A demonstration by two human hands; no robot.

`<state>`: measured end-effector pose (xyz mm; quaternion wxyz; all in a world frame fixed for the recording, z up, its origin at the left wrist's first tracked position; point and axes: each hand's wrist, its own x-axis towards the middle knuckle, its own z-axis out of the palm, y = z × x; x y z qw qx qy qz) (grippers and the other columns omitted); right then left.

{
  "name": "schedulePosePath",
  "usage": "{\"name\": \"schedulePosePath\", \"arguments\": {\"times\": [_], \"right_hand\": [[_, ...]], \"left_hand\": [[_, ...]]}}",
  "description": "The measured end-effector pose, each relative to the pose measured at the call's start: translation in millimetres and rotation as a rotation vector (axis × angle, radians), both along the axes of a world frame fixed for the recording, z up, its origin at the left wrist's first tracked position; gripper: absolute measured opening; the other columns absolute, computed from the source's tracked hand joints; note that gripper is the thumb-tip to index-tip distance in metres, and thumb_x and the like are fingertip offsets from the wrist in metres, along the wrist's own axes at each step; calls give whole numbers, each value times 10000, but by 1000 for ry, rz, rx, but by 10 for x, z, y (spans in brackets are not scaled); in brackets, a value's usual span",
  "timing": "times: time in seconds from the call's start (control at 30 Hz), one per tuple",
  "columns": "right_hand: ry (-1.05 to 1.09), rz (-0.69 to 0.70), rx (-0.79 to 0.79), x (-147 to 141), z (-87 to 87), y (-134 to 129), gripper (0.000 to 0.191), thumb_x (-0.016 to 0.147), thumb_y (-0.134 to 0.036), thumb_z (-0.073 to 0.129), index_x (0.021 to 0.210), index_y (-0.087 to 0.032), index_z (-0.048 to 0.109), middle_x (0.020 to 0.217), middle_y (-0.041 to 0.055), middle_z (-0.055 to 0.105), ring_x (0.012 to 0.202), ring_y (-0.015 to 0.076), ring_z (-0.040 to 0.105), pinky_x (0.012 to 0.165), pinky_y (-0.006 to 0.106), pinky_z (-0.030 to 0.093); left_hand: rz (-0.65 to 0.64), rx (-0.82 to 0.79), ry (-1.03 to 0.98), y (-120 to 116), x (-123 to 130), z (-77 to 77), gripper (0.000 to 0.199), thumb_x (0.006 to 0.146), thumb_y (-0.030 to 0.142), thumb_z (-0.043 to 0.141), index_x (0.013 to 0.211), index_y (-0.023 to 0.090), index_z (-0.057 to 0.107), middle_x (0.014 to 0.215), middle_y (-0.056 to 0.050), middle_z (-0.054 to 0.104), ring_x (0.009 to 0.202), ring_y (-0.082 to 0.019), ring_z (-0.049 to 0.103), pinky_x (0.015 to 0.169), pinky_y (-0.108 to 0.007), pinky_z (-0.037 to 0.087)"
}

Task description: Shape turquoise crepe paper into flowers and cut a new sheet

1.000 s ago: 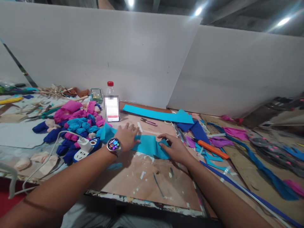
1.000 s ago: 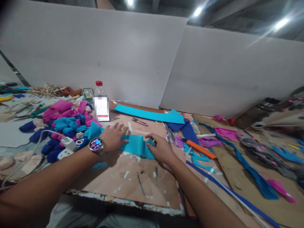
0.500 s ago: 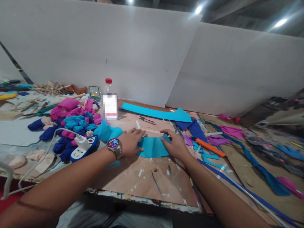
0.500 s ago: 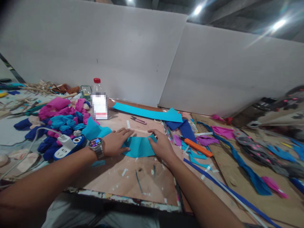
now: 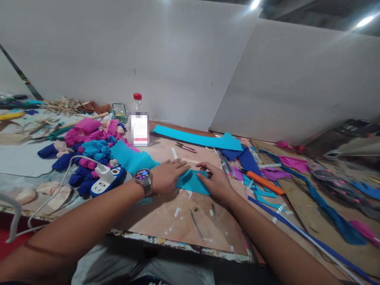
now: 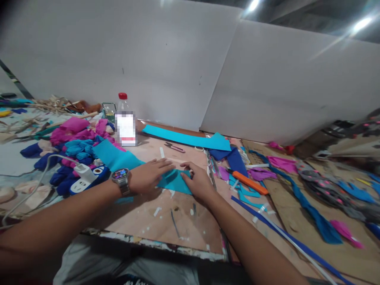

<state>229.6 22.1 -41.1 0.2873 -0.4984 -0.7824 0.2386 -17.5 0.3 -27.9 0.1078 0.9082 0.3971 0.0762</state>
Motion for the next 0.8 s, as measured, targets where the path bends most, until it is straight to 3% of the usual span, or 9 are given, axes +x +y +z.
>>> {"name": "schedulePosePath", "arguments": {"times": [0.1, 0.23, 0.3, 0.43, 0.6, 0.8], "right_hand": [[30, 34, -29, -33, -5, -31, 323, 874, -289, 616, 1183, -213, 675, 1057, 50, 729, 721, 158, 639, 679, 285, 490], [-17, 41, 31, -6, -19, -1, 287, 865, -259, 635, 1142, -214, 692, 1108, 62, 744, 940, 207, 682, 824, 316, 495], [-63, 19, 31, 23, -22, 27, 266, 864, -262, 637, 1118, -213, 700, 1099, 66, 753, 964, 222, 682, 835, 328, 488], [-138, -66, 2, 62, -15, 54, 284, 866, -318, 639, 1121, -220, 717, 986, 57, 757, 829, 210, 669, 760, 324, 475], [-163, -87, -24, 65, -23, 53, 301, 865, -356, 632, 1108, -212, 734, 796, 29, 733, 712, 193, 646, 672, 296, 452], [-172, -62, -45, 70, -44, 67, 230, 856, -378, 642, 941, -205, 768, 790, 31, 746, 724, 191, 663, 643, 280, 436]], "left_hand": [[-114, 15, -84, -58, 93, -74, 603, 995, 327, 437, 1565, 162, 329, 1622, -129, 391, 1520, -309, 319, 1246, -481, 286], [-74, -33, -45, -119, 147, -141, 731, 1006, 533, 404, 1598, 132, 251, 1623, -177, 375, 1511, -343, 334, 1225, -511, 290], [-73, -37, -24, -128, 148, -154, 755, 1005, 564, 380, 1613, 147, 217, 1652, -176, 314, 1533, -349, 284, 1236, -525, 253], [-75, -38, -11, -121, 128, -153, 758, 997, 615, 357, 1619, 202, 225, 1682, -155, 241, 1555, -360, 218, 1233, -547, 238], [-27, -19, -4, -105, 95, -144, 787, 979, 674, 340, 1603, 197, 287, 1684, -169, 226, 1564, -351, 191, 1240, -519, 226], [-13, 12, 11, -126, 100, -114, 709, 985, 658, 339, 1548, 233, 411, 1680, -130, 262, 1557, -358, 210, 1220, -546, 258]]}}
